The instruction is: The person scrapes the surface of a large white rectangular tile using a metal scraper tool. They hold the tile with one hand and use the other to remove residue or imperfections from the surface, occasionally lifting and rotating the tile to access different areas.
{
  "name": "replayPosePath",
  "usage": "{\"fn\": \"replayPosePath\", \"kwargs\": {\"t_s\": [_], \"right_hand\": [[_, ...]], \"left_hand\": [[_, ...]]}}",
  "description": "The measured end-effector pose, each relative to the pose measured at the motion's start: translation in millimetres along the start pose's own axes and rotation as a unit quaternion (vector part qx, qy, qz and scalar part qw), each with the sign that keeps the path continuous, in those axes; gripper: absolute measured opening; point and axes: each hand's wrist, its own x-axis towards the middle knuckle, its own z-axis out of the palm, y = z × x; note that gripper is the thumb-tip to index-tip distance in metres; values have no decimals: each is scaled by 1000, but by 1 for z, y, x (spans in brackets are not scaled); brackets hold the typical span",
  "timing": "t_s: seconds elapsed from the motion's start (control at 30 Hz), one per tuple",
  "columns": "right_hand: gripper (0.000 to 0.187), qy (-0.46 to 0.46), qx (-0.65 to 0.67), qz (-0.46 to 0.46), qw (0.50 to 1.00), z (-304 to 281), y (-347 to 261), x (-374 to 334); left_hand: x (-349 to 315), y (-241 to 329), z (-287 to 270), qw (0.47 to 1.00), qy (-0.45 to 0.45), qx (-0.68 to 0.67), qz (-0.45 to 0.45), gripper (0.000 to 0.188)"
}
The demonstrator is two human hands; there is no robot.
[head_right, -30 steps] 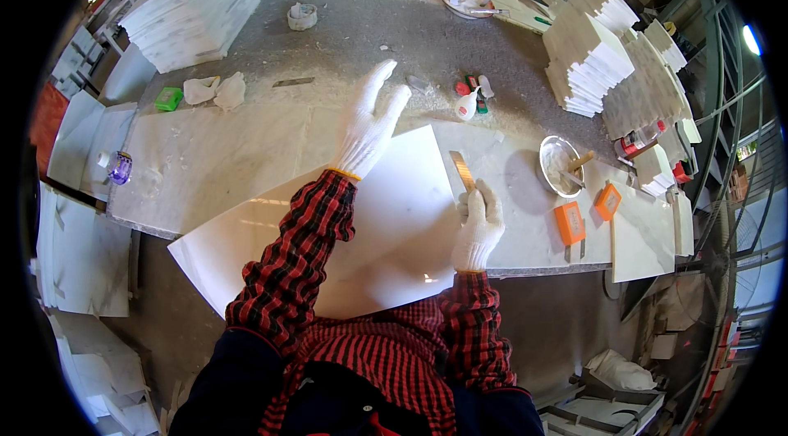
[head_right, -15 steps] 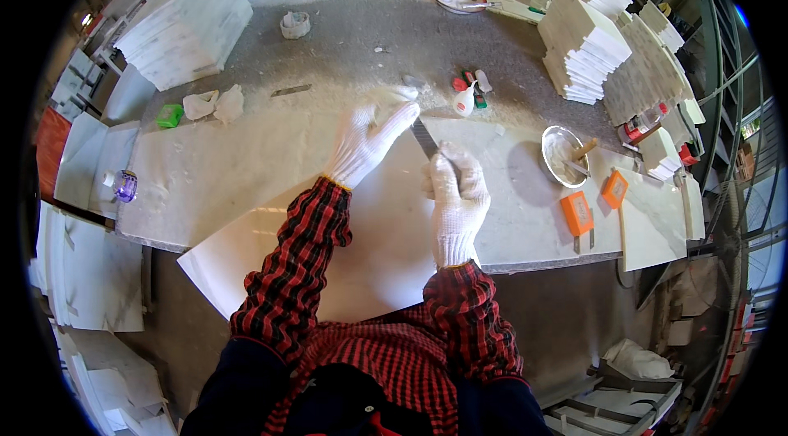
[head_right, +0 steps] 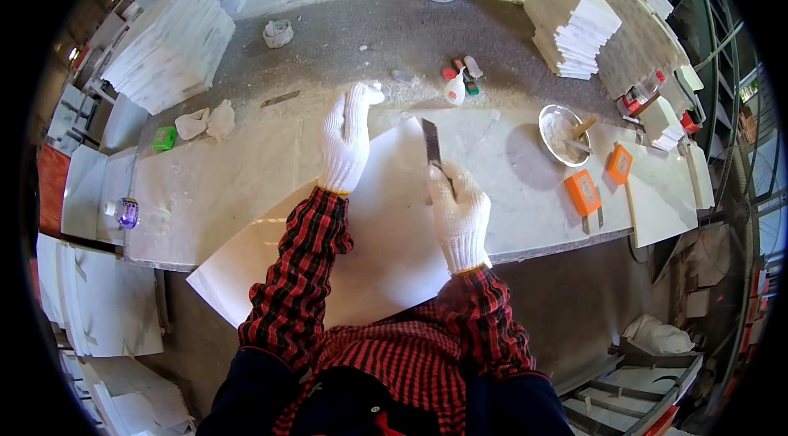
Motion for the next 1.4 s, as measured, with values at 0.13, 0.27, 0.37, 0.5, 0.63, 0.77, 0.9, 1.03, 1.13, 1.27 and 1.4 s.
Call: {"fn": "replayPosePath", "kwargs": {"t_s": [0.13,0.27,0.37,0.5,0.63,0.77,0.9,1.03,1.13,1.27,1.4], "right_hand": [[27,52,-76,-90,992,-6,21,-1],[34,20,-40,-43,998,6,11,-3],[41,49,-58,-101,992,16,12,-2],[48,58,-89,-98,989,30,18,3],[49,77,-118,-151,978,39,20,6],[45,86,-153,-155,972,39,21,10],[44,109,-164,-196,961,42,16,11],[47,117,-167,-214,955,43,21,15],[50,100,-174,-211,957,43,15,15],[36,78,-177,-182,964,41,-1,13],[38,90,-180,-214,956,38,-1,17]], "left_hand": [[6,-8,6,994,10,113,2,28],[9,-27,9,995,27,90,-27,29],[8,-23,11,992,-13,104,-67,31],[7,-21,10,991,-24,110,-74,32],[8,-24,8,992,-32,94,-76,32],[9,-19,4,982,-98,105,-120,38],[8,-24,4,982,-100,95,-130,37],[9,-18,3,981,-103,113,-120,37],[9,-16,3,976,-112,115,-149,38],[9,-20,2,972,-112,118,-172,39],[9,-17,4,970,-113,121,-179,40]]}}
